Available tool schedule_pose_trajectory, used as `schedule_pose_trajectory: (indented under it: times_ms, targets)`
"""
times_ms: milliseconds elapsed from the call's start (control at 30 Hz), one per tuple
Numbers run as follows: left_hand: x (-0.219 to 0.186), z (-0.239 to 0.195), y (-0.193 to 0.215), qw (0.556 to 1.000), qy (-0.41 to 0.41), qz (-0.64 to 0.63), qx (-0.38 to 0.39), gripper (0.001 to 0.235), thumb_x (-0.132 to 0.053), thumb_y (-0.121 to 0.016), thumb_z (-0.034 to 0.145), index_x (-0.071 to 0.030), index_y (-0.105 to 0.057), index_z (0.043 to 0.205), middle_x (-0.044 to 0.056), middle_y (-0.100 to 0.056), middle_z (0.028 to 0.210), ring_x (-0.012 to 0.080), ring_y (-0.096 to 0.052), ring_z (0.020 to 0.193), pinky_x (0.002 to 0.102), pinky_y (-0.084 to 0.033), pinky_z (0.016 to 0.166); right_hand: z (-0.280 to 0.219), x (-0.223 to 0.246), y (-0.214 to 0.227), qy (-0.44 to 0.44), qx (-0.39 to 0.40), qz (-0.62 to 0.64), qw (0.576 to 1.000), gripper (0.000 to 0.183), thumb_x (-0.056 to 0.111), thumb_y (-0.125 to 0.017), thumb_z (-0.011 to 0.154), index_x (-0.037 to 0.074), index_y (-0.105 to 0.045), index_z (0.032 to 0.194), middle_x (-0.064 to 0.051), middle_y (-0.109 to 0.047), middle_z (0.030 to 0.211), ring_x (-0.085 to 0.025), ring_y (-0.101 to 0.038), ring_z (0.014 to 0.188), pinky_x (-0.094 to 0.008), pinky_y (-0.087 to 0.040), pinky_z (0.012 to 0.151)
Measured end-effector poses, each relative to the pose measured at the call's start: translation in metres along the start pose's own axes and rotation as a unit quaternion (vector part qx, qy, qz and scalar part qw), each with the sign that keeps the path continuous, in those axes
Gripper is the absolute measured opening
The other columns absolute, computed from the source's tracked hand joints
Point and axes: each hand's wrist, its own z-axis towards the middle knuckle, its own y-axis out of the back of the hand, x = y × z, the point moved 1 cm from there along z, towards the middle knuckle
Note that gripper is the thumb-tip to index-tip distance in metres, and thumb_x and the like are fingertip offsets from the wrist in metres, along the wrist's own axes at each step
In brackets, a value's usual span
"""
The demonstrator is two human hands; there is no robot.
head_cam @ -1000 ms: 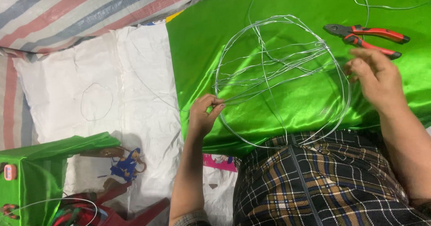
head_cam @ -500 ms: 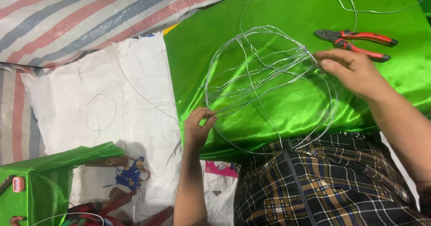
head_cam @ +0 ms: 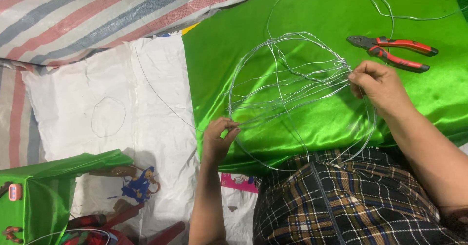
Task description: Assembling a 3D wire frame by bending, twisting, and cutting metal wire
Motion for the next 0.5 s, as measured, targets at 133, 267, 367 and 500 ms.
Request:
schedule_pose_trajectory:
  times_ms: [133, 267, 367, 500]
  targets:
    - [-0.003, 0.002, 0.001, 1.0, -0.014, 0.006, 0.007, 0.01, -0.009, -0.078, 0.085, -0.011, -0.072, 0.093, 0.004, -0.073, 0.091, 0.0174, -0.066, 0.084, 0.033, -0.05, 0.078, -0.003, -0.01, 0.004, 0.007, 0.013, 0.029, 0.999, 0.026, 0.008, -0.061, 0.102, 0.013, -0.055, 0.077, -0.003, -0.053, 0.062, -0.012, -0.047, 0.055, -0.028, -0.041, 0.055]
    - [-0.006, 0.006, -0.001, 1.0, -0.016, 0.01, 0.012, 0.009, -0.01, -0.076, 0.088, -0.009, -0.072, 0.095, 0.005, -0.072, 0.092, 0.0175, -0.066, 0.085, 0.031, -0.052, 0.076, 0.008, 0.008, 0.007, -0.006, 0.022, -0.005, 1.0, 0.017, 0.016, -0.058, 0.108, 0.011, -0.06, 0.092, -0.005, -0.059, 0.074, -0.015, -0.054, 0.064, -0.03, -0.046, 0.062]
    - [-0.011, 0.009, 0.0, 1.0, -0.008, 0.003, 0.018, 0.008, -0.009, -0.075, 0.088, -0.008, -0.071, 0.095, 0.006, -0.071, 0.093, 0.0168, -0.066, 0.085, 0.028, -0.056, 0.073, 0.027, 0.003, 0.008, -0.053, 0.026, 0.015, 0.998, 0.018, 0.026, -0.059, 0.112, 0.012, -0.062, 0.102, -0.006, -0.063, 0.084, -0.017, -0.059, 0.071, -0.031, -0.049, 0.064]
    - [-0.013, 0.01, 0.003, 1.0, -0.023, -0.004, 0.013, 0.01, -0.008, -0.076, 0.088, -0.006, -0.071, 0.096, 0.008, -0.071, 0.093, 0.0184, -0.066, 0.085, 0.029, -0.054, 0.073, 0.032, 0.01, 0.001, -0.093, 0.033, -0.014, 0.995, 0.02, 0.024, -0.067, 0.109, 0.012, -0.06, 0.093, -0.005, -0.059, 0.076, -0.016, -0.056, 0.065, -0.031, -0.05, 0.065]
